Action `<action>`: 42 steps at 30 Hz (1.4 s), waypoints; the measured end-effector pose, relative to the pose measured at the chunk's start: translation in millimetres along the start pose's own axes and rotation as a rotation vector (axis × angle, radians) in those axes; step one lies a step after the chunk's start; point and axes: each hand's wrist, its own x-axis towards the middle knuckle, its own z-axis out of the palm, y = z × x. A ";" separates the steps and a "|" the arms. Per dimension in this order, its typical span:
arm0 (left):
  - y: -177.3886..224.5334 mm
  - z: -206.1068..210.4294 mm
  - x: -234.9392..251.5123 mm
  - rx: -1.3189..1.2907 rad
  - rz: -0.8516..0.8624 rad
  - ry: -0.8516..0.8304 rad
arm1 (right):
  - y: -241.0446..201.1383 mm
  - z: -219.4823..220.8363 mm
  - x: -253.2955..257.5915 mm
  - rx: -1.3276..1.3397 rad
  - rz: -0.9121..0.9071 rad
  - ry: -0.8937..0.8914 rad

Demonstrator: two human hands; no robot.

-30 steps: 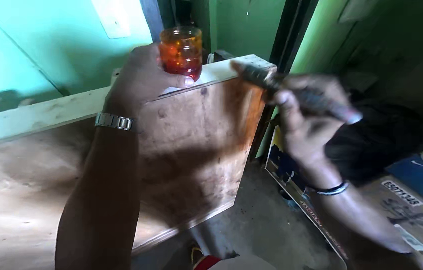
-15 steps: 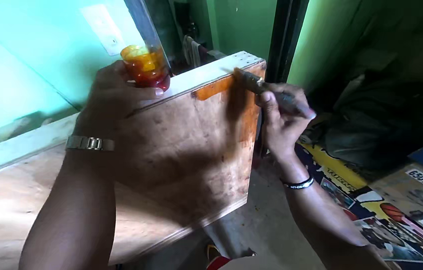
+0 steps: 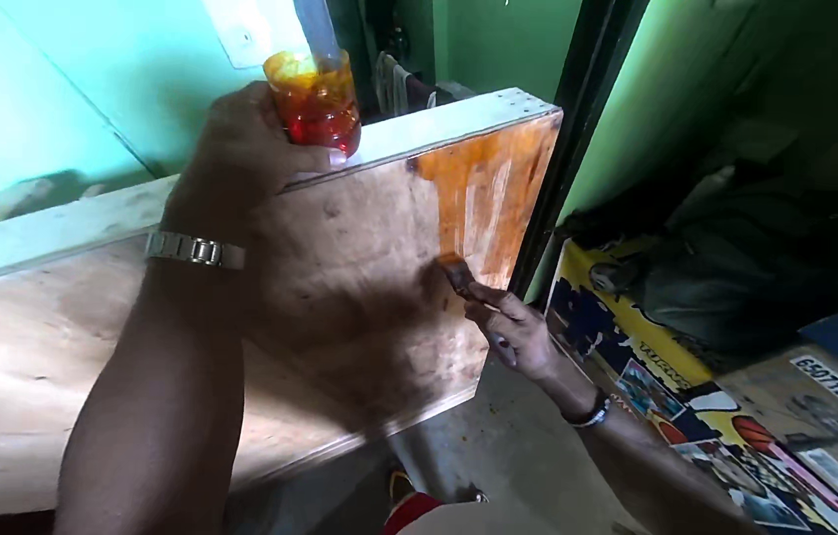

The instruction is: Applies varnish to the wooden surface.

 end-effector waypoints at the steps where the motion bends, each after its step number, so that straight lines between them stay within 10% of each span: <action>1: 0.1 -0.2 -0.2 -0.007 0.005 0.003 | -8.4 -11.9 20.9 -0.029 -0.053 0.031; 7: -2.6 -0.6 -1.1 -0.108 0.014 -0.023 | -24.5 -36.1 121.7 -0.101 -0.219 0.110; 17: -10.4 0.9 5.3 -0.087 0.038 -0.005 | 22.9 49.0 -67.1 0.128 0.202 -0.246; 28: -7.0 0.6 1.3 -0.073 0.030 0.002 | -1.5 -91.1 118.6 -0.134 -0.167 0.068; 42: -0.6 1.1 -2.4 -0.018 -0.007 0.011 | 66.4 5.0 -74.4 0.017 0.269 -0.361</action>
